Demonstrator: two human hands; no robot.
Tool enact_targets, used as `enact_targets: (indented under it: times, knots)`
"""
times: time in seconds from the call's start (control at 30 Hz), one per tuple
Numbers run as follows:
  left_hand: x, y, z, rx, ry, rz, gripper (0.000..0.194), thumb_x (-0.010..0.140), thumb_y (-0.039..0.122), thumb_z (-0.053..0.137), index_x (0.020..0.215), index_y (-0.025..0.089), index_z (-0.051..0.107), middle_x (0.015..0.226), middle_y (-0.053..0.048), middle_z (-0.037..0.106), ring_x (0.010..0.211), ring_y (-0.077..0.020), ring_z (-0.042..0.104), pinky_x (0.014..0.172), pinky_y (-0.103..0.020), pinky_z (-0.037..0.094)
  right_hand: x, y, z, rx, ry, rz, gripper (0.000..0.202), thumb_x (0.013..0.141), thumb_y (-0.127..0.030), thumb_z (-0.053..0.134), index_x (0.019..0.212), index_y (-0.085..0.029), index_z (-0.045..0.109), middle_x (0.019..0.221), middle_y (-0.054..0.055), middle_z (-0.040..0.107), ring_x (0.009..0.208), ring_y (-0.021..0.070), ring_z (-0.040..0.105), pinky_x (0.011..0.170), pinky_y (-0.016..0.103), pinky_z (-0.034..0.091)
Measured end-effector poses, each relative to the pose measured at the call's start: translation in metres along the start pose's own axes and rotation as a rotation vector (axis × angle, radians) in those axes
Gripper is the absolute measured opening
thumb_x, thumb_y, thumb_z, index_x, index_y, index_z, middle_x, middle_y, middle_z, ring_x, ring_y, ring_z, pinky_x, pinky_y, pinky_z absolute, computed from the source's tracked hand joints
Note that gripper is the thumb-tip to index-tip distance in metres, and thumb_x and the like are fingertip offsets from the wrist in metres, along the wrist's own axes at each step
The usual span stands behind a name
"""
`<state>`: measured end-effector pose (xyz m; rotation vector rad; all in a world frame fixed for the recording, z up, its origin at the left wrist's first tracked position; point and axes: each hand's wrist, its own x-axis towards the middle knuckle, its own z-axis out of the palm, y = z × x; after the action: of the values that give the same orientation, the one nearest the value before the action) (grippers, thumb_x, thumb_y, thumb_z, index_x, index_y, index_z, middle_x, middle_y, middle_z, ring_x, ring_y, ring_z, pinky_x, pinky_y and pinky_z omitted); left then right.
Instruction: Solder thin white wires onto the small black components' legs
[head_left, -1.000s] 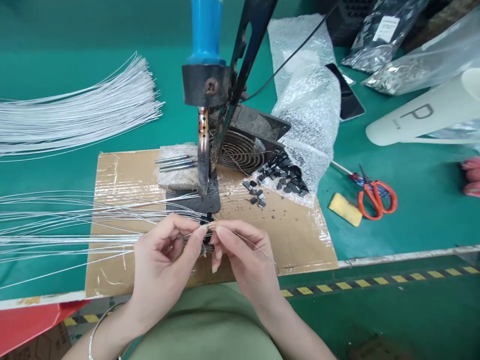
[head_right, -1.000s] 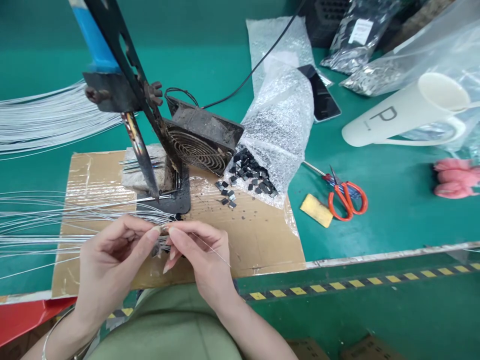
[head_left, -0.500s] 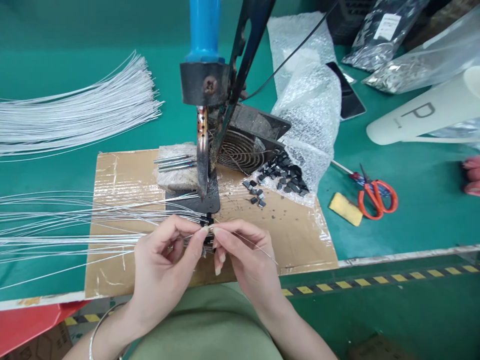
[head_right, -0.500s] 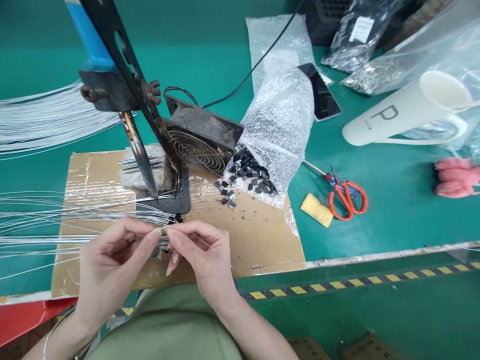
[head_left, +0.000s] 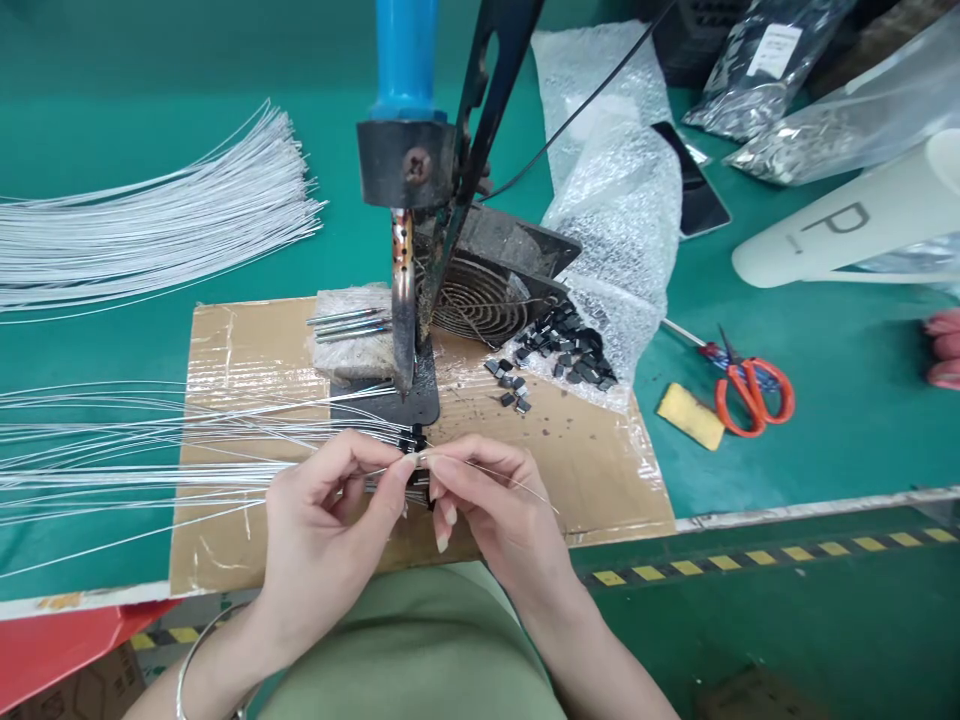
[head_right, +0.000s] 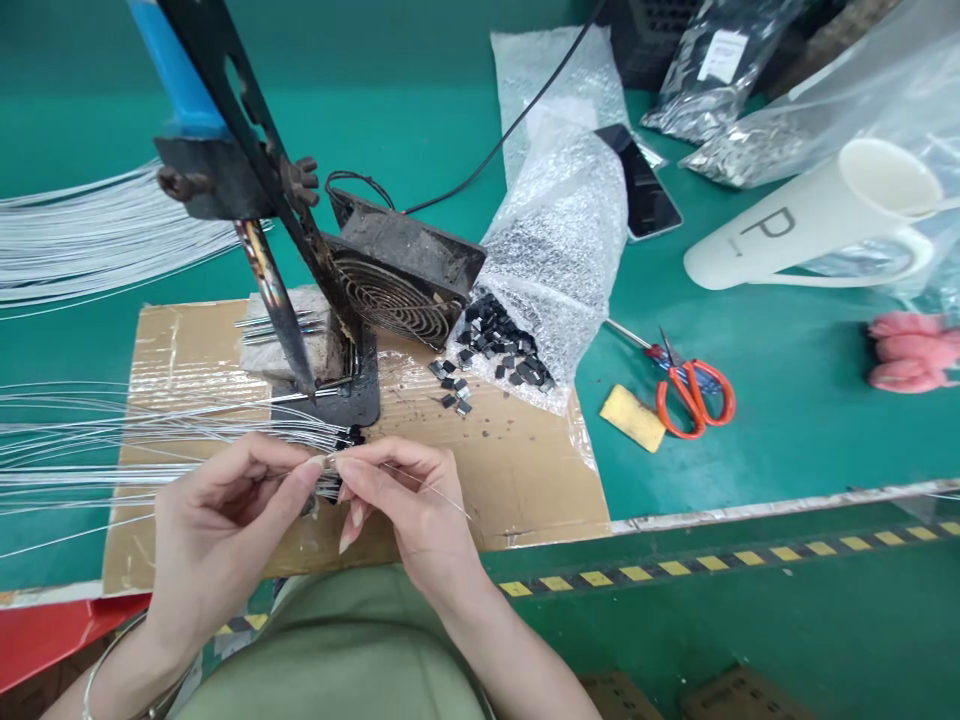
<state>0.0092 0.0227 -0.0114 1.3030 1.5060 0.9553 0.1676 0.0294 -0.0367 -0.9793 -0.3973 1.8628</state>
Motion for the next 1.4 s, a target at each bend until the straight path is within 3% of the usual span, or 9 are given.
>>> enact_targets:
  times: [0.27,0.6,0.67,0.73,0.87,0.93,1.03,1.17,1.4]
  knots:
    - [-0.003,-0.009,0.007,0.014,0.08,-0.002,0.011,0.093,0.025,0.073,0.084,0.02,0.073,0.071,0.001,0.069,0.062,-0.0104,0.059,0.056,-0.021,0.044,0.0,0.007,0.002,0.061,0.043,-0.05,0.009,0.079,-0.029,0.089,0.08,-0.02,0.087,0.061,-0.003,0.071,0.043,0.0057,0.061,0.043,0.016,0.058]
    - [-0.001,-0.007,0.012,0.002,0.101,0.005,0.01,0.094,0.025,0.073,0.084,0.021,0.073,0.07,0.002,0.071,0.058,-0.0096,0.056,0.051,-0.022,0.038,0.0,0.018,0.009,0.074,0.104,-0.107,0.011,0.079,-0.035,0.088,0.083,-0.024,0.088,0.065,-0.002,0.075,0.046,0.0075,0.063,0.045,0.018,0.059]
    - [0.001,-0.007,0.01,0.023,0.099,-0.013,0.009,0.094,0.026,0.073,0.086,0.021,0.074,0.069,0.002,0.068,0.057,-0.0092,0.053,0.051,-0.022,0.036,-0.001,0.012,-0.001,-0.046,0.122,-0.16,0.015,0.084,-0.039,0.085,0.087,-0.025,0.088,0.071,0.0,0.078,0.051,0.0103,0.067,0.047,0.021,0.06]
    - [0.003,-0.006,0.007,0.039,0.086,-0.028,0.009,0.094,0.026,0.073,0.086,0.022,0.074,0.069,0.003,0.066,0.057,-0.0089,0.05,0.051,-0.022,0.035,0.0,0.002,-0.018,-0.26,0.219,-0.308,0.014,0.087,-0.037,0.082,0.093,-0.027,0.088,0.079,0.002,0.081,0.059,0.0134,0.07,0.051,0.024,0.061]
    - [0.005,-0.003,0.003,0.035,0.062,-0.044,0.008,0.094,0.026,0.072,0.088,0.023,0.076,0.071,0.003,0.068,0.059,-0.0089,0.051,0.052,-0.021,0.036,0.008,-0.022,-0.063,-0.937,0.647,-0.689,0.012,0.085,-0.029,0.082,0.094,-0.023,0.085,0.086,0.004,0.079,0.069,0.0171,0.068,0.063,0.032,0.058]
    - [0.005,-0.002,0.001,0.028,0.056,-0.049,0.006,0.093,0.026,0.073,0.089,0.023,0.077,0.072,0.002,0.069,0.058,-0.0091,0.052,0.052,-0.021,0.037,0.014,-0.03,-0.08,-1.221,0.655,-0.695,0.012,0.084,-0.031,0.082,0.089,-0.021,0.083,0.077,0.004,0.075,0.069,0.0192,0.063,0.064,0.034,0.053]
    - [0.004,-0.001,0.0,0.038,0.055,-0.046,0.006,0.093,0.025,0.073,0.089,0.023,0.077,0.073,0.002,0.07,0.06,-0.01,0.055,0.053,-0.022,0.04,0.018,-0.033,-0.088,-1.368,0.568,-0.679,0.011,0.086,-0.031,0.078,0.084,-0.02,0.079,0.075,0.003,0.072,0.07,0.0199,0.063,0.068,0.036,0.052]
    - [0.004,0.0,-0.002,0.085,0.056,-0.019,0.006,0.092,0.024,0.073,0.088,0.023,0.078,0.074,0.001,0.071,0.062,-0.011,0.058,0.055,-0.022,0.043,0.013,-0.028,-0.08,-1.322,0.596,-0.642,0.013,0.089,-0.033,0.076,0.085,-0.02,0.076,0.079,0.003,0.073,0.065,0.0171,0.061,0.064,0.034,0.052]
    - [0.006,0.002,-0.004,0.128,0.076,-0.026,0.007,0.09,0.027,0.076,0.085,0.021,0.078,0.074,0.0,0.073,0.062,-0.0128,0.061,0.054,-0.023,0.045,0.002,-0.023,-0.06,-0.899,0.586,-0.54,0.012,0.086,-0.03,0.08,0.088,-0.019,0.075,0.07,0.0,0.069,0.053,0.0115,0.058,0.049,0.025,0.05]
